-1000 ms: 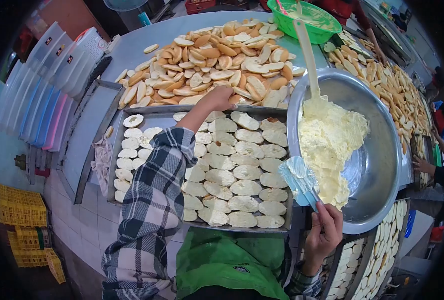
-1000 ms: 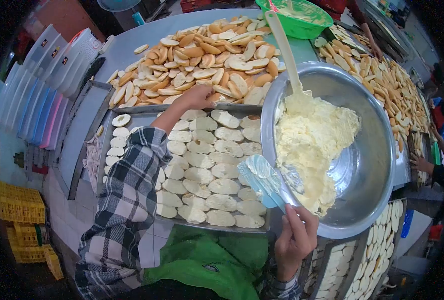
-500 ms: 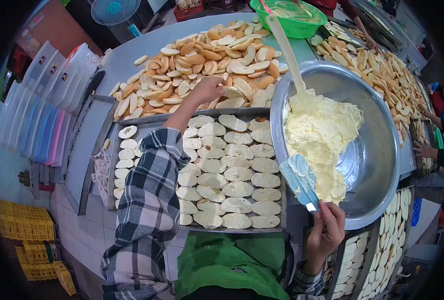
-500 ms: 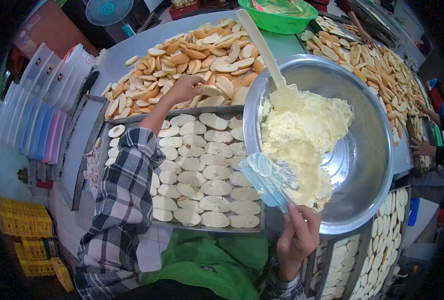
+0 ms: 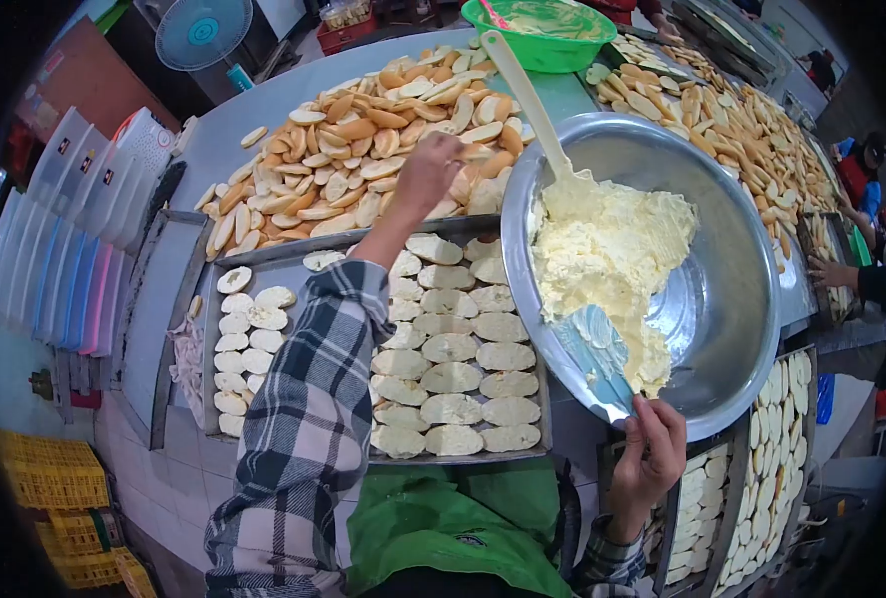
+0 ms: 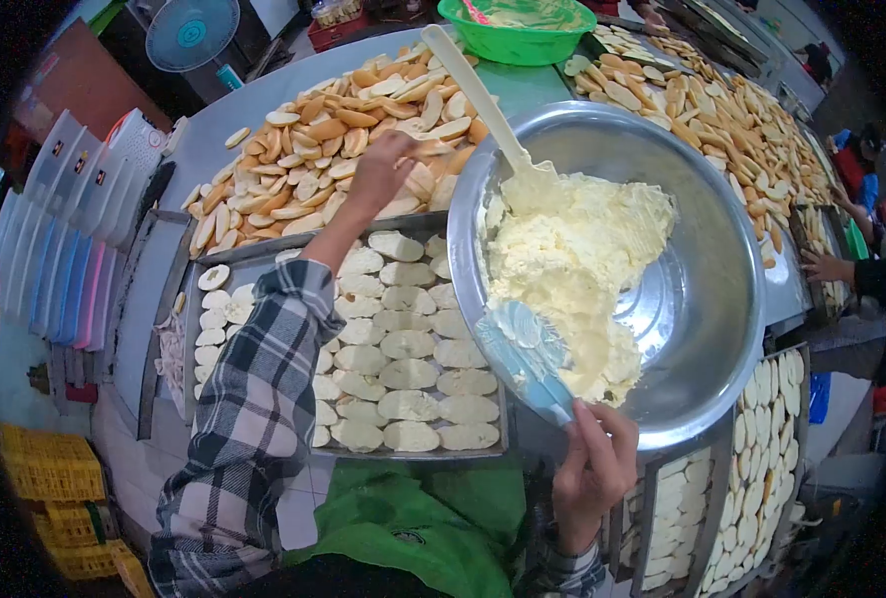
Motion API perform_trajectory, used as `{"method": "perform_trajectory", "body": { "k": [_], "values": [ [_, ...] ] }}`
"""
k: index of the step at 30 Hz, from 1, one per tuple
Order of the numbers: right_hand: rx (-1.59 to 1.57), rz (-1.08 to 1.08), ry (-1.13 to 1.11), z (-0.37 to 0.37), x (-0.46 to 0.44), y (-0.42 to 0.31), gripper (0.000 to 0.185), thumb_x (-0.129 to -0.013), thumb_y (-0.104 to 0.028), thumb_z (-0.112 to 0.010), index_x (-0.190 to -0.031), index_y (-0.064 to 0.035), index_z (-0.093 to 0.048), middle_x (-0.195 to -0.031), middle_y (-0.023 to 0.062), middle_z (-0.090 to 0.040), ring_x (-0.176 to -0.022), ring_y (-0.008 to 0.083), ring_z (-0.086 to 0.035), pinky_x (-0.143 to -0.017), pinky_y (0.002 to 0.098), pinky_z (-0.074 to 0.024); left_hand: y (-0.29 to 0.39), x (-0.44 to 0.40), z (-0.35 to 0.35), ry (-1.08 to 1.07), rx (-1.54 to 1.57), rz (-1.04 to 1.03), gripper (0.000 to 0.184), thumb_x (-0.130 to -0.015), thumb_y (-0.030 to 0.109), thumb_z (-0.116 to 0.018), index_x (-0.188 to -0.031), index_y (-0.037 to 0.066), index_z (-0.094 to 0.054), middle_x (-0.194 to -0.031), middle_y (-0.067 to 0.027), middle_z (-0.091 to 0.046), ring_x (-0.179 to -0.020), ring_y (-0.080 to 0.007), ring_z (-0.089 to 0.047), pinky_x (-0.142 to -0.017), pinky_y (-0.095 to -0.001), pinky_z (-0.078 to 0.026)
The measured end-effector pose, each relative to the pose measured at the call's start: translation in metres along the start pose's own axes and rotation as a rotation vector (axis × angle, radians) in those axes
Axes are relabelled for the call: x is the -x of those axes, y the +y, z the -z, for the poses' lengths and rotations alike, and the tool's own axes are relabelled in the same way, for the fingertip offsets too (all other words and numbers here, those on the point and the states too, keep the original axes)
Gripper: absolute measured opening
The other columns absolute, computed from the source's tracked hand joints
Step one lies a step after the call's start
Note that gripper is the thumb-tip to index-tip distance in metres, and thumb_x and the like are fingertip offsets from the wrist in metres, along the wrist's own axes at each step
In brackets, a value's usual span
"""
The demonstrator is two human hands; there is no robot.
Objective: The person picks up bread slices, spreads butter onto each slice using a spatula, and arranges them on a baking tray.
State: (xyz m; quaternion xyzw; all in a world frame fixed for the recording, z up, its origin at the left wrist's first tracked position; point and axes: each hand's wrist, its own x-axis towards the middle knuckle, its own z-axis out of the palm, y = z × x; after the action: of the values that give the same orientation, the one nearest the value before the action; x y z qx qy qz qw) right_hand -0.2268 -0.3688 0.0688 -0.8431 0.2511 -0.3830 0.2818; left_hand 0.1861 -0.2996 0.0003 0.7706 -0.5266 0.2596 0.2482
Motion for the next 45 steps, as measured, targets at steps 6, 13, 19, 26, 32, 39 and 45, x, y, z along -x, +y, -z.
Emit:
{"method": "perform_trajectory", "body": {
  "k": [6,13,19,26,32,39,45],
  "values": [
    [0.277,0.081,-0.129,0.053,-0.044,0.035,0.029,-0.076,0.009,-0.049,-0.101,-0.0006,-0.061,-0.088,0.015,-0.058,-0.082,0.0263,-0.058,-0.073,0.029,-0.0447,0.026,0.023,0.038,0.237,0.855,0.856,0.027,-0.083,0.013,-0.057,-0.102,0.003,-0.043,-0.097,-0.0091,-0.054,-0.082,-0.0178,-0.059,-0.069,-0.0291,-0.051],
    [0.604,0.157,-0.659,0.058,-0.097,0.065,0.01,-0.069,-0.005,-0.056,-0.075,-0.0054,-0.064,-0.072,0.0133,-0.06,-0.068,0.0309,-0.058,-0.06,0.0387,-0.0466,0.106,0.117,0.121,0.221,1.426,1.141,0.041,-0.086,0.009,-0.048,-0.122,0.002,-0.032,-0.113,-0.0148,-0.047,-0.097,-0.0193,-0.052,-0.085,-0.0277,-0.046],
    [0.765,0.171,-0.905,0.004,-0.128,0.067,0.01,-0.064,-0.009,-0.058,-0.069,-0.0009,-0.061,-0.071,0.0177,-0.06,-0.071,0.0337,-0.061,-0.061,0.0418,-0.0484,0.158,0.174,0.149,0.103,1.524,1.324,0.048,-0.078,0.006,-0.057,-0.119,0.001,-0.033,-0.109,-0.0141,-0.049,-0.087,-0.0149,-0.056,-0.076,-0.0265,-0.05],
    [0.359,-0.16,-0.997,-0.056,-0.146,0.092,0.018,-0.068,-0.014,-0.056,-0.074,0.0011,-0.063,-0.07,0.0178,-0.062,-0.066,0.0323,-0.061,-0.059,0.0381,-0.0486,0.195,0.159,0.175,-0.035,1.516,1.326,0.058,-0.078,0.0,-0.054,-0.129,0.001,-0.026,-0.104,-0.011,-0.049,-0.086,-0.0174,-0.057,-0.077,-0.0323,-0.051],
    [0.491,-0.18,-0.934,-0.044,-0.137,0.11,0.022,-0.071,-0.02,-0.058,-0.081,-0.0031,-0.067,-0.064,0.0154,-0.062,-0.061,0.0304,-0.061,-0.06,0.0367,-0.0476,0.199,0.176,0.176,-0.056,1.612,1.383,0.055,-0.088,0.017,-0.048,-0.134,0.002,-0.021,-0.12,-0.0171,-0.044,-0.097,-0.0226,-0.054,-0.085,-0.0374,-0.046],
    [0.236,-0.166,-0.987,-0.073,-0.111,0.112,0.019,-0.073,-0.017,-0.056,-0.08,-0.0022,-0.066,-0.062,0.0158,-0.061,-0.059,0.028,-0.061,-0.058,0.036,-0.0472,0.205,0.182,0.167,-0.043,1.884,1.418,0.053,-0.09,0.023,-0.045,-0.132,0.0,-0.021,-0.126,-0.0213,-0.039,-0.109,-0.03,-0.05,-0.096,-0.0455,-0.039],
    [-0.211,-0.677,-0.923,-0.021,-0.128,0.084,0.019,-0.079,-0.014,-0.056,-0.077,0.003,-0.065,-0.051,0.0058,-0.054,-0.05,0.0077,-0.051,-0.047,0.0242,-0.0394,0.21,0.18,0.165,-0.047,1.85,1.37,0.059,-0.085,0.017,-0.055,-0.131,0.001,-0.024,-0.126,-0.0222,-0.039,-0.111,-0.0326,-0.048,-0.096,-0.0502,-0.038]
  ]
}}
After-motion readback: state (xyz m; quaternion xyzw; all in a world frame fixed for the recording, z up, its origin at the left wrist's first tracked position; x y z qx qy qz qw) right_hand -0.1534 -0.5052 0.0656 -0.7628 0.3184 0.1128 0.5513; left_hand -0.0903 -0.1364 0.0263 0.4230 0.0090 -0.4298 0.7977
